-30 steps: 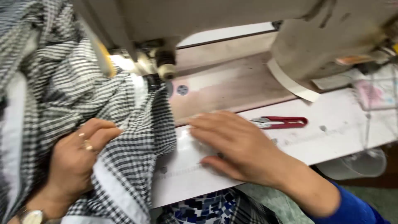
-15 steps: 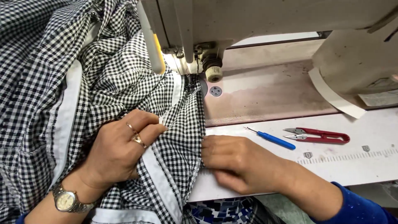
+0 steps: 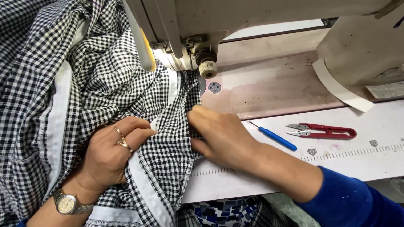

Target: Unpicking stitches from a checkered garment using a seam ripper at a sewing station

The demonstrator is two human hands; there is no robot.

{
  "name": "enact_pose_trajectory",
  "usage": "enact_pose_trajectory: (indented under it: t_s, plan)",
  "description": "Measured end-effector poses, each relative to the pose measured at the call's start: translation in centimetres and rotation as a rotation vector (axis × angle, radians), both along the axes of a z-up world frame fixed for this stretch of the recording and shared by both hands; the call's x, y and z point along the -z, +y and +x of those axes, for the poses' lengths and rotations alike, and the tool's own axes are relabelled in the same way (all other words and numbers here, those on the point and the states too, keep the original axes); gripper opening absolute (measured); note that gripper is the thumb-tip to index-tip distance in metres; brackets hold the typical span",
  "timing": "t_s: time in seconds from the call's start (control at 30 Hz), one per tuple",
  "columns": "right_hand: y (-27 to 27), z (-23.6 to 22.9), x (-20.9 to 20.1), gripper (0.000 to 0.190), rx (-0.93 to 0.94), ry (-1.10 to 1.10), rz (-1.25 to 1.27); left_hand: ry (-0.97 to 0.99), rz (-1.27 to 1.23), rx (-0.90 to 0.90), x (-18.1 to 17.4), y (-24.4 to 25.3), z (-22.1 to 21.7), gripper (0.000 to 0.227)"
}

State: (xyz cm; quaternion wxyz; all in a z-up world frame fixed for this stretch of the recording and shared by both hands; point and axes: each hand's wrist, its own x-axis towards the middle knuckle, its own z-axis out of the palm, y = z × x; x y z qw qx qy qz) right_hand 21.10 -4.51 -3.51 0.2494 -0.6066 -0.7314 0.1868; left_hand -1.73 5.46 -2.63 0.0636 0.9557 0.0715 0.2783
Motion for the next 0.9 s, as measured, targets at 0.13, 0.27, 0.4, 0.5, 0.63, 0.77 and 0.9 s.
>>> enact_pose_trajectory:
  t_s: [0.13, 0.27, 0.4, 0.5, 0.63, 0.77, 0.9]
  plan:
    - [-0.7, 1.7, -0.7, 0.012, -0.008, 0.108, 0.011, -0.017, 0.011, -0.006, -0.1, -0.2, 0.2, 0.025]
    - [-3.5, 6.9, -2.1, 0.016, 0.095, 0.065, 0.123, -0.024, 0.004, -0.001, -0.1, -0.2, 0.0, 0.028]
    - [-6.9, 8.3, -3.7, 0.011, 0.35, 0.308, -0.119, 0.007, -0.023, 0.008, -0.3, -0.1, -0.2, 0.031]
    - [-8.8, 9.1, -3.7, 0.009, 0.411, 0.611, -0.188, 0.041, -0.037, 0.004, -0.1, -0.1, -0.4, 0.034]
    - [-10.6, 10.2, -3.7, 0.012, 0.359, 0.862, -0.151, 0.042, -0.047, -0.036, 0.0, -0.2, -0.3, 0.03]
    - [-12.4, 10.6, -3.9, 0.015, 0.405, 0.846, -0.135, 0.084, -0.06, -0.031, 0.1, -0.2, -0.9, 0.028]
    - [-17.4, 12.5, -4.6, 0.008, 0.577, 0.69, 0.035, 0.456, -0.403, -0.3, 14.8, 12.4, -2.7, 0.041]
